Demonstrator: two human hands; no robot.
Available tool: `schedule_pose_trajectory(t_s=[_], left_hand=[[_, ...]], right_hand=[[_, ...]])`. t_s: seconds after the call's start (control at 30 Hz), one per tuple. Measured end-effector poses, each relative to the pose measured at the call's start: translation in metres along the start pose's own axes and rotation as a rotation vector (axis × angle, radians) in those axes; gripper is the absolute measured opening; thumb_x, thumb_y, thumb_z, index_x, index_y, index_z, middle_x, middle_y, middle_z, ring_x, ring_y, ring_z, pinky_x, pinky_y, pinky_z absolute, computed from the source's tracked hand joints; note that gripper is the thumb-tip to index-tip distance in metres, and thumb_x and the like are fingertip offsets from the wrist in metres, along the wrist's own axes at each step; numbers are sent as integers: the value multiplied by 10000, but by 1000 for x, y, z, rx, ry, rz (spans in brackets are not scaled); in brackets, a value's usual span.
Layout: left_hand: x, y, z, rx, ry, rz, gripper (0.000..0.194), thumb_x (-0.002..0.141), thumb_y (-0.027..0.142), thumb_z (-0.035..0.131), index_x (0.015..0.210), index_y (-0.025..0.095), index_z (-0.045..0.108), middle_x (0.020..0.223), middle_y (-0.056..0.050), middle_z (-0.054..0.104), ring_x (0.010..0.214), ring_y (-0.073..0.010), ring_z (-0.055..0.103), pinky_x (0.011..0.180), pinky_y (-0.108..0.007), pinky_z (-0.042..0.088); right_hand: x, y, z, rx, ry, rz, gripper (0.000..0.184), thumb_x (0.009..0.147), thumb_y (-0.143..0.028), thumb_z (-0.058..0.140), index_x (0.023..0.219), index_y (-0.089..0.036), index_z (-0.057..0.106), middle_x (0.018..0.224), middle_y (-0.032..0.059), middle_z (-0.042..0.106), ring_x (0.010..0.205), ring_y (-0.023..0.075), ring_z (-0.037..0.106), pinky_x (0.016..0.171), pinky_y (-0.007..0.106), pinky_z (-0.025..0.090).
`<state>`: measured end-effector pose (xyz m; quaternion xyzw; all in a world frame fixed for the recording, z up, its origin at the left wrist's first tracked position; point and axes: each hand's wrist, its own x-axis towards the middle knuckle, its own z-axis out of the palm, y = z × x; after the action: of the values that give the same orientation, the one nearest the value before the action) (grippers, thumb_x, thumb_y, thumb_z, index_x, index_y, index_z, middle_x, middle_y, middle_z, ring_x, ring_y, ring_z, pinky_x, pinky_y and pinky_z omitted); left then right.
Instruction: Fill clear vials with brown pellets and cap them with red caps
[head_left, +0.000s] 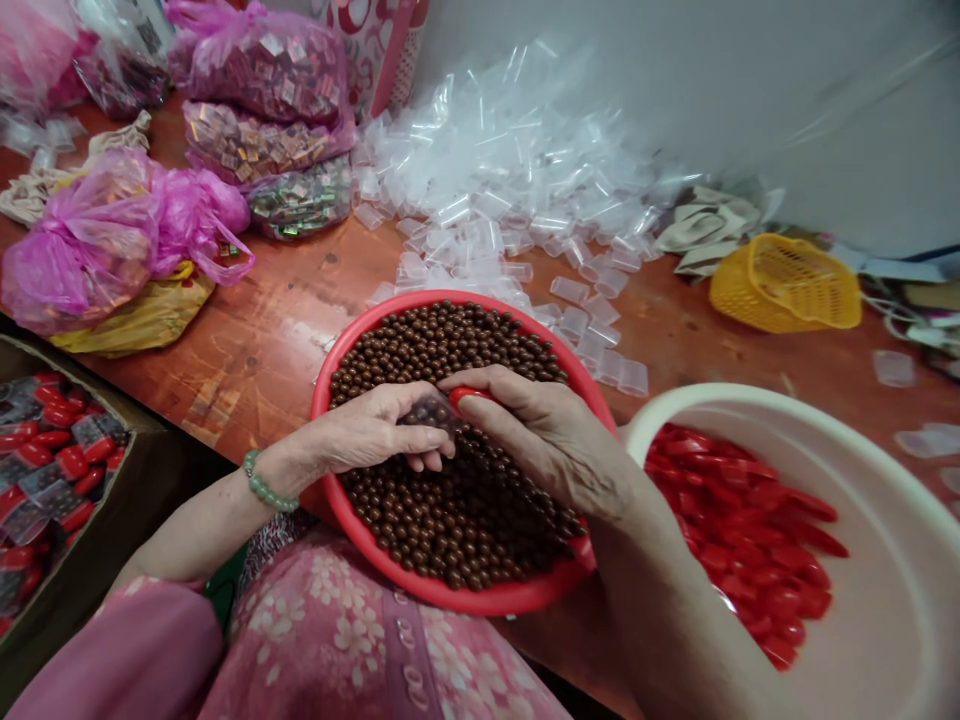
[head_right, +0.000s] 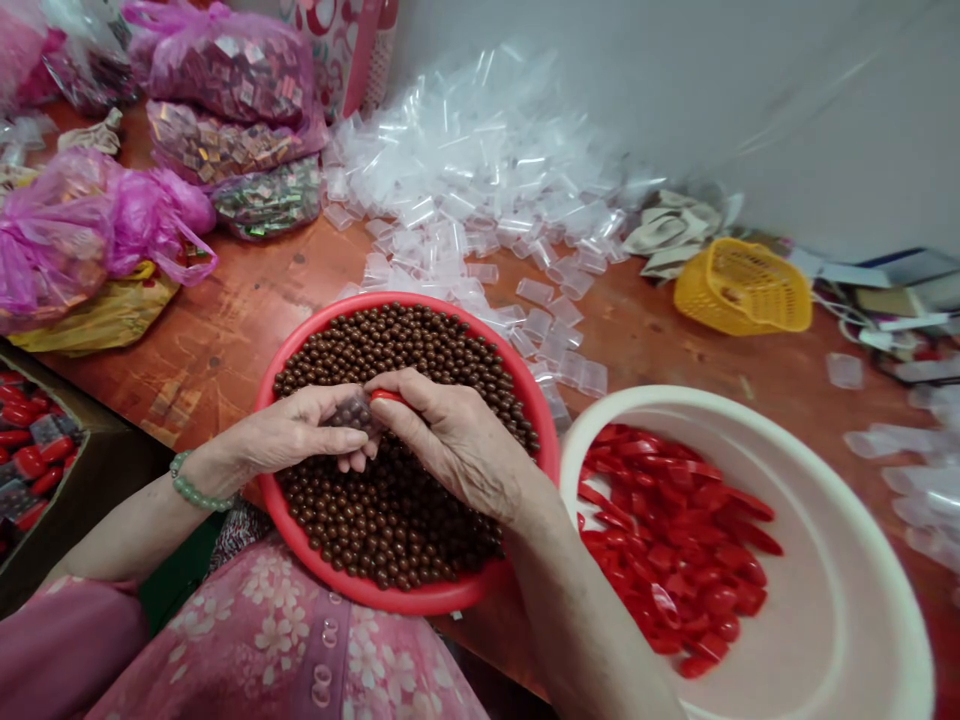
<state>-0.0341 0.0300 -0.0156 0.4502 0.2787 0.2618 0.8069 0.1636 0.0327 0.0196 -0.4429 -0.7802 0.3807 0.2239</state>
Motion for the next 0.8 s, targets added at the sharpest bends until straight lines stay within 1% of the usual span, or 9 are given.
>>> schedule_pose_trajectory(t_s=[0.13,0.23,0.3,0.37,0.47,0.53,0.6,0.7,0.8], left_hand=[[0,0,0,28,2,-10,228,799,259,695,929,123,566,803,-15,643,655,-79,604,625,-227,493],[1,0,0,-10,15,9,240,786,273,720,923,119,597,829,-32,662,695,-89,621,655,-230,494],[2,1,0,-61,28,26,271,772,285,742,953,121,623,845,-39,675,730,-98,634,680,-234,496],[2,1,0,-103,51,51,306,755,295,764,983,133,641,846,-36,684,753,-106,644,698,-236,493],[3,0,1,-127,85,68,328,738,313,785,989,144,659,863,-40,693,788,-117,654,722,-241,489],[3,0,3,-129,92,61,349,736,334,787,1003,146,663,871,-43,689,795,-123,650,721,-243,487],[3,-1,6,-116,107,70,365,733,351,787,1007,146,662,863,-32,675,778,-118,634,719,-246,487],[3,0,12,-75,143,116,321,737,350,777,934,132,647,811,-12,644,737,-101,600,711,-242,479],[1,1,19,-56,152,136,295,747,351,758,857,130,596,749,4,605,679,-88,565,652,-227,455]], right_hand=[[-2,0,-4,-10,-27,4,255,968,-381,494,1025,-227,688,855,13,712,772,164,661,691,261,503],[-7,2,-3,58,33,48,247,962,-387,512,1004,-228,696,808,6,685,711,149,628,642,257,484],[-8,4,1,144,130,88,239,960,-395,526,1019,-231,690,708,-16,622,612,123,566,565,241,448],[-8,4,8,239,280,105,233,957,-408,542,1045,-238,676,640,-39,559,555,107,515,528,228,428],[-3,1,24,360,512,53,214,953,-407,562,1076,-260,659,729,-30,634,679,115,603,673,246,509],[0,-4,34,401,592,21,206,952,-395,570,1095,-275,657,876,-8,699,816,132,660,794,283,537],[2,-9,44,404,613,3,211,947,-382,579,1114,-282,660,986,9,719,890,146,681,831,305,549],[2,-13,53,387,603,-5,213,943,-370,584,1109,-271,671,1037,22,733,934,153,693,829,306,561],[0,-15,55,405,605,37,216,935,-383,588,1086,-259,681,1013,25,747,873,152,707,731,282,576]])
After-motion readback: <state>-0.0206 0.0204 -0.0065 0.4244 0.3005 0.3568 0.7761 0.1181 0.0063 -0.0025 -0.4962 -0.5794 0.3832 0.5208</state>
